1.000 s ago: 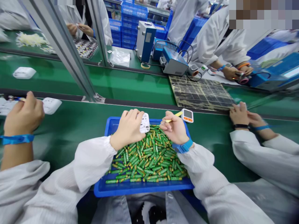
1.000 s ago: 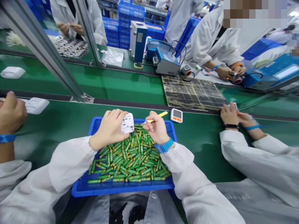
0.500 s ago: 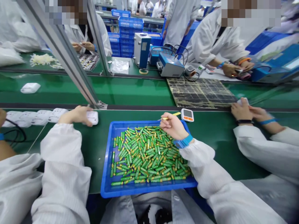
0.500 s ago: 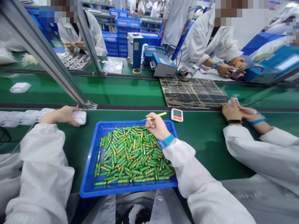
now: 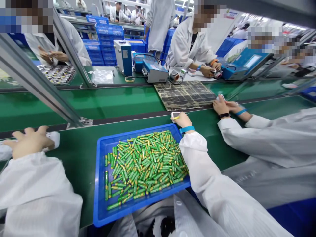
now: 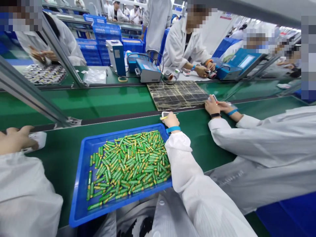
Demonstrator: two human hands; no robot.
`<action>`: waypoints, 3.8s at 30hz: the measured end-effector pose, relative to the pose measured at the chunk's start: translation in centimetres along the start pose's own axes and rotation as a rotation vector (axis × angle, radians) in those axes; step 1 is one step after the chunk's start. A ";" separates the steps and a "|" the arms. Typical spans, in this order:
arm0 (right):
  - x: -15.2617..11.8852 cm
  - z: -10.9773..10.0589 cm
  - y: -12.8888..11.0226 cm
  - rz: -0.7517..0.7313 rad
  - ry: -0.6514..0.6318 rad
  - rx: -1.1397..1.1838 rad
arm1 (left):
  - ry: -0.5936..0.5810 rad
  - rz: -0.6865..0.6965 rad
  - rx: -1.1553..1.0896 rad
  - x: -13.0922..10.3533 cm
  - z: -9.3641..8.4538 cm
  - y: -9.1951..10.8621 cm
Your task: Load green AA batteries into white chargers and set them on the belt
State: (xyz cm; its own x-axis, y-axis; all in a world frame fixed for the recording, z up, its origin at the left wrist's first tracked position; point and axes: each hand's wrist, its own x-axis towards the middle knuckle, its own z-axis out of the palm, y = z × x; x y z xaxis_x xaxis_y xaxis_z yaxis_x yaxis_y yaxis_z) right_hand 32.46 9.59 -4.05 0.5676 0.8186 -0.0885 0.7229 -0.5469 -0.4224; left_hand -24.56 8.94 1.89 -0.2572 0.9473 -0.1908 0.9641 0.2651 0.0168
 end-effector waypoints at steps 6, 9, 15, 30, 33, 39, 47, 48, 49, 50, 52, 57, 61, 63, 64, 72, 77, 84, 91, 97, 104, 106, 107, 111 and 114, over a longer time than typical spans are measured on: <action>0.3 0.8 -0.6 -0.065 0.065 0.164 | 0.115 0.283 0.108 -5.5 -2.5 10.5; -2.1 -0.5 -3.3 -0.108 -0.050 0.765 | 0.409 0.654 -0.192 -8.4 -0.7 16.0; -13.0 -1.5 -10.1 -0.167 -1.127 1.580 | 0.419 0.835 -0.801 -12.2 4.9 21.3; -14.8 1.3 -8.8 -0.293 -0.944 1.235 | 0.315 0.628 -1.105 -12.6 6.0 21.3; -13.8 0.5 -8.1 -0.441 -0.401 1.204 | 0.321 0.646 -1.035 -12.4 5.8 21.3; -15.4 -0.7 -7.5 -0.451 -0.552 1.267 | 0.391 0.866 -0.743 -12.3 5.8 21.3; -17.6 0.3 -7.4 -0.526 -0.648 1.185 | 0.431 0.881 -0.613 -12.4 5.9 21.4; -17.5 0.3 -7.4 -0.536 -0.640 1.167 | 0.436 0.882 -0.607 -12.4 5.8 21.4; -17.4 0.4 -7.4 -0.551 -0.632 1.149 | 0.441 0.885 -0.601 -12.4 5.8 21.4; -17.3 0.4 -7.3 -0.573 -0.623 1.126 | 0.450 0.889 -0.592 -12.4 5.8 21.4; -17.4 0.4 -7.3 -0.627 -0.584 1.058 | 0.486 0.908 -0.555 -12.5 5.7 21.3; -18.7 -0.3 -7.3 -0.843 -0.359 0.698 | 0.672 1.022 -0.354 -12.8 5.9 21.3; -18.8 -0.5 -7.2 -0.977 -0.181 0.466 | 0.699 1.053 -0.262 -12.7 5.9 21.2; -17.7 -0.2 -7.2 -0.931 -0.080 0.445 | 0.667 1.010 -0.320 -12.5 5.8 21.0; -17.0 0.0 -7.1 -0.872 -0.049 0.492 | 0.638 0.979 -0.369 -12.3 5.7 21.0; -15.2 0.3 -7.4 -0.477 -0.386 1.205 | 0.480 0.842 -0.634 -12.2 5.5 21.0; -16.0 0.2 -7.4 -0.496 -0.448 1.252 | 0.459 0.823 -0.671 -12.3 5.5 20.9; -16.4 0.9 -7.3 -0.453 -0.499 1.293 | 0.473 0.804 -0.709 -12.4 5.4 20.7; -16.3 0.3 -8.3 -0.140 -0.744 1.435 | 0.562 0.844 -0.589 -12.3 5.6 20.8; -16.2 -0.5 -8.5 -0.172 -0.952 1.394 | 0.535 1.063 -0.266 -12.1 6.6 21.1; -11.7 1.0 -7.6 -0.323 -0.388 1.251 | 0.579 0.872 -0.224 -10.4 4.3 19.6; -10.5 1.6 -7.2 -0.378 -0.236 1.168 | 0.551 0.789 -0.212 -9.3 2.7 18.2; -10.0 1.9 -7.0 -0.401 -0.183 1.125 | 0.538 0.741 -0.204 -8.5 2.0 17.3; -8.3 2.9 -6.5 -0.526 -0.074 0.951 | 0.461 0.584 -0.111 -4.2 0.8 12.3; -6.8 3.6 -6.5 -0.596 -0.002 0.689 | 0.325 0.542 -0.054 -0.8 2.4 8.1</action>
State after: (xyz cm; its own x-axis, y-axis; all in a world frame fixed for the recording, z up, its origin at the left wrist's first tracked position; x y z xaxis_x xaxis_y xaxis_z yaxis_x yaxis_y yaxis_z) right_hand 22.49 8.26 -3.93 0.1743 0.9325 0.3163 0.5005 0.1927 -0.8440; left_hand -16.37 9.93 -0.14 0.2512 0.9536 0.1660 0.9606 -0.2667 0.0786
